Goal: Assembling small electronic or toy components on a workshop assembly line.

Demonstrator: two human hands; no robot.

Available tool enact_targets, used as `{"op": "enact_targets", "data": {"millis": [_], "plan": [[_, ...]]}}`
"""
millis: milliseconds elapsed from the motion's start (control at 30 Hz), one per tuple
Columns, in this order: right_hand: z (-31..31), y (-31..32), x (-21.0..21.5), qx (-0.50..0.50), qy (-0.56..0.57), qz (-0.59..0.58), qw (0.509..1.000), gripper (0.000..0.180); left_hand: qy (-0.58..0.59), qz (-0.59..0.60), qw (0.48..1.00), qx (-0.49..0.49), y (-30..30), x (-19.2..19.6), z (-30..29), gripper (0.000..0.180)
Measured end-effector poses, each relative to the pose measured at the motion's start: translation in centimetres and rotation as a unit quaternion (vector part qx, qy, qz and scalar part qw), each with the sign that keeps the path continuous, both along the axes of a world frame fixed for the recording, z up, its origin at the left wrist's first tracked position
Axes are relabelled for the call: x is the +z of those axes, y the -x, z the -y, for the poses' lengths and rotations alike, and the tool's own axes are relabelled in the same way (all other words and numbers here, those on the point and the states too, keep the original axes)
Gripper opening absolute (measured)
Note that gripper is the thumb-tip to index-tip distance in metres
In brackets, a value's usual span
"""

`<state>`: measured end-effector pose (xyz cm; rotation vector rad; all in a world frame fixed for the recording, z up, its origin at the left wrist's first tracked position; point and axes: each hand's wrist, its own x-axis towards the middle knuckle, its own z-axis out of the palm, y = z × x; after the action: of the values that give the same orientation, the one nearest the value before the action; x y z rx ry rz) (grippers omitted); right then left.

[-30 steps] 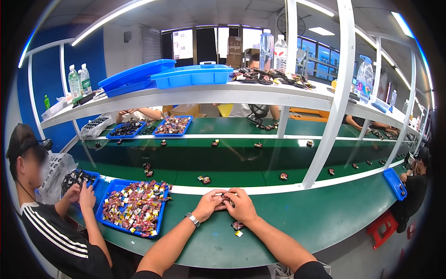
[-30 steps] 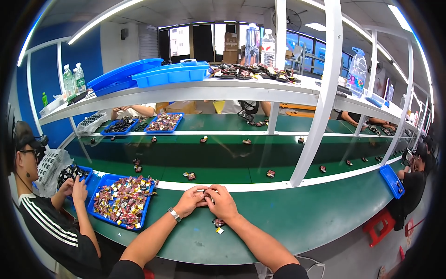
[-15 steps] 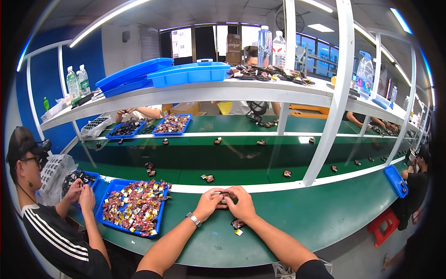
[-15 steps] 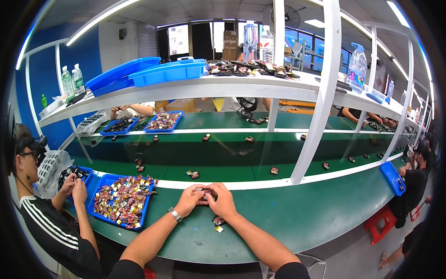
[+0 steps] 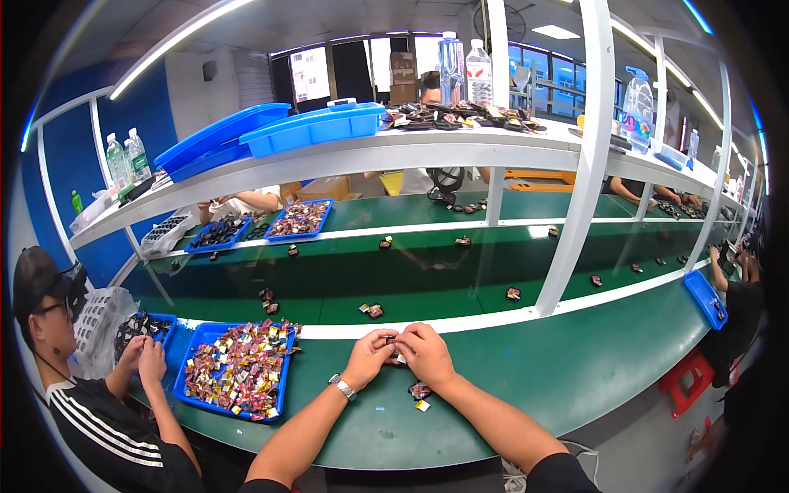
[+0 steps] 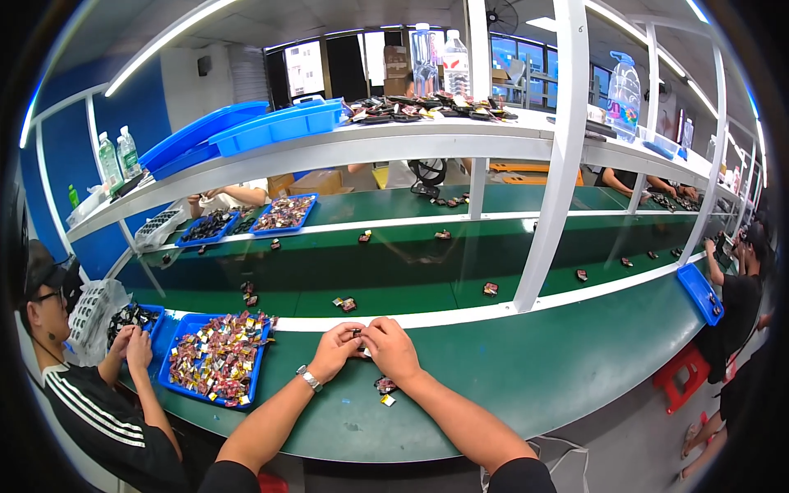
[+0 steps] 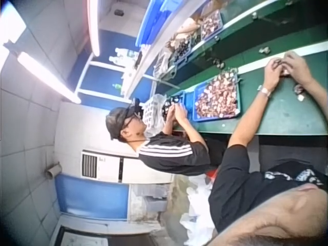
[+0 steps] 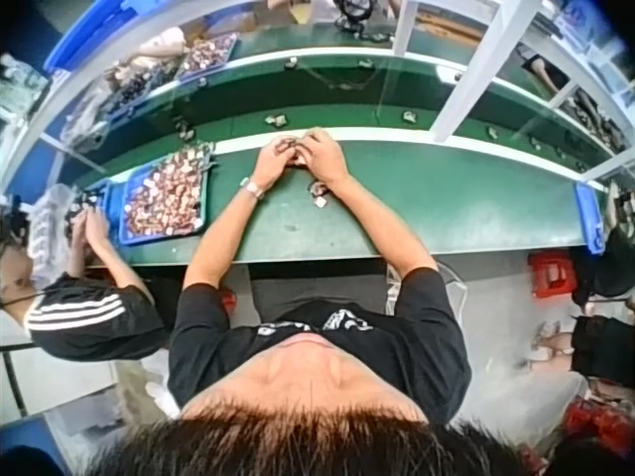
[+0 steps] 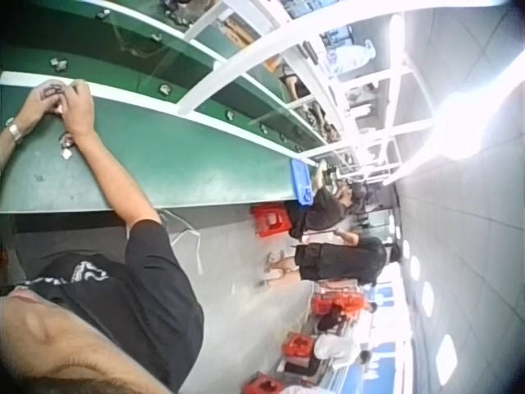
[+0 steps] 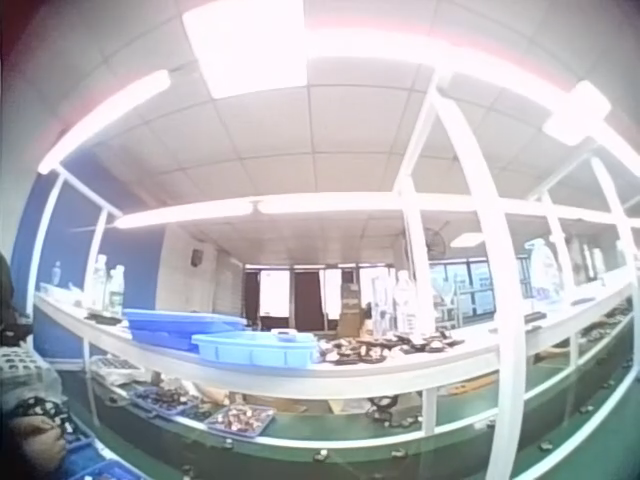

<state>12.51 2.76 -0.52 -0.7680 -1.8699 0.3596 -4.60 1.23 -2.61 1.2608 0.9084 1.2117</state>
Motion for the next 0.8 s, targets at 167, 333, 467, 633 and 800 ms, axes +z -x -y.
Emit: {"op": "enact_targets", "data": {"millis": [167, 333, 467, 633, 800], "plan": [[-0.3, -0.2, -0.2, -0.061, -0.097, 0.098, 0.989, 0.011, 0.027, 0.068, 0.997, -0.018, -0.1, 0.4, 0.1, 0.032], [0.4, 0.6, -0.5, -0.082, -0.091, 0.118, 0.985, 0.010, 0.037, 0.058, 0.997, -0.020, 0.2, 0.1, 0.1, 0.034], [-0.1, 0.7, -1.1, -0.088, -0.122, 0.136, 0.979, 0.007, 0.037, 0.047, 0.998, -0.016, 0.0, 0.1, 0.0, 0.034], [-0.1, 0.9, -1.5, -0.089, -0.143, 0.166, 0.972, 0.007, 0.040, 0.033, 0.999, -0.015, 0.0, 0.2, 0.2, 0.033], [-0.2, 0.6, -1.6, -0.080, -0.148, 0.137, 0.976, 0.009, 0.041, 0.049, 0.998, -0.017, -0.1, 0.2, 0.1, 0.032]]}}
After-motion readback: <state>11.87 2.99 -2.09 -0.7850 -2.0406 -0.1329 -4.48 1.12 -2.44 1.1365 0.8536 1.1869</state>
